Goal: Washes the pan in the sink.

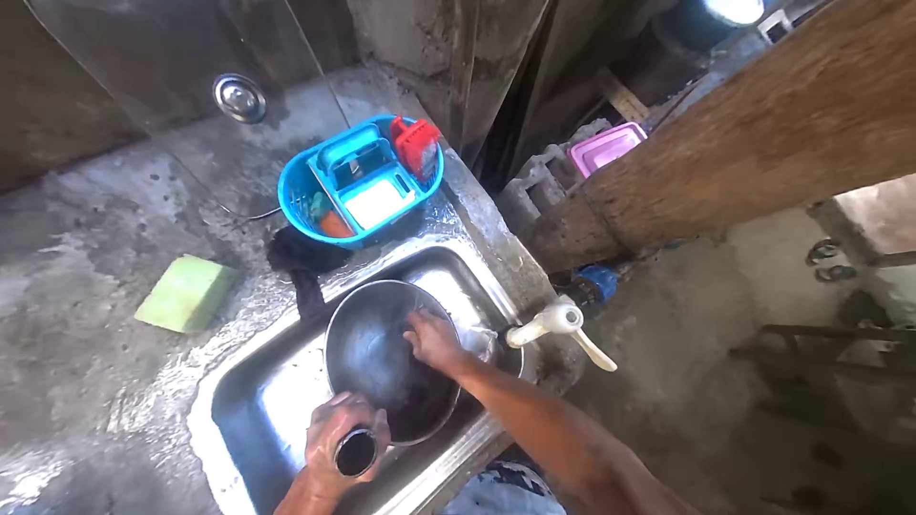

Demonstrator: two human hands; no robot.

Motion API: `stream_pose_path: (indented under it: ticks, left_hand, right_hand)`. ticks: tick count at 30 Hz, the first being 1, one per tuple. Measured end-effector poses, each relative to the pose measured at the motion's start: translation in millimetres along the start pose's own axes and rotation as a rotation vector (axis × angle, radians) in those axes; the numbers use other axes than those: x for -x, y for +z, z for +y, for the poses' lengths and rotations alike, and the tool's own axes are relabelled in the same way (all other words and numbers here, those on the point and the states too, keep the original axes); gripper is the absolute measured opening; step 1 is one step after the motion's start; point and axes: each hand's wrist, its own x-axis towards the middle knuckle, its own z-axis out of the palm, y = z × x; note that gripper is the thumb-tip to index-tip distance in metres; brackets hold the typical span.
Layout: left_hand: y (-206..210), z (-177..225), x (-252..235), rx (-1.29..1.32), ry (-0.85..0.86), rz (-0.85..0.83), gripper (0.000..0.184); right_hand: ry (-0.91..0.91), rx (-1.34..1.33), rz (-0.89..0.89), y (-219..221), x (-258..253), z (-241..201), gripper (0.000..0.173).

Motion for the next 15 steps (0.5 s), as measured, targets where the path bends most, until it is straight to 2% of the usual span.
stream_pose_path:
  ticks: [4,5,9,12,15]
  left_hand:
    - [-0.7,1.1,-0.1,0.039,-0.022,0.001,0.018]
    - [-4.9,2.1,5.2,0.06,-0.05,-0.005,0.017]
    - [-4.1,3.9,12.8,0.097,-0.123,0.042,0.014]
    - [-9.4,1.8,17.2,0.072,-0.083,0.02,0.016]
    - [-12.9,-3.8,19.7,0.066,-0.068,0.013,0.017]
  right_hand:
    - [-0.126,-0.238,0.043,10.1,1.8,-73.1,0.036]
    - [-0.133,-0.255,0.037,15.3,0.3,-77.8,0.036]
    - [-0.002,0.017,0.027,-2.7,-29.8,-32.2,0.037]
    - [-0.027,0.22,0.025,-8.4,-11.6,4.9,0.034]
    - [0.016,0.238,0.022,-4.6,-9.3,-2.8,0.036]
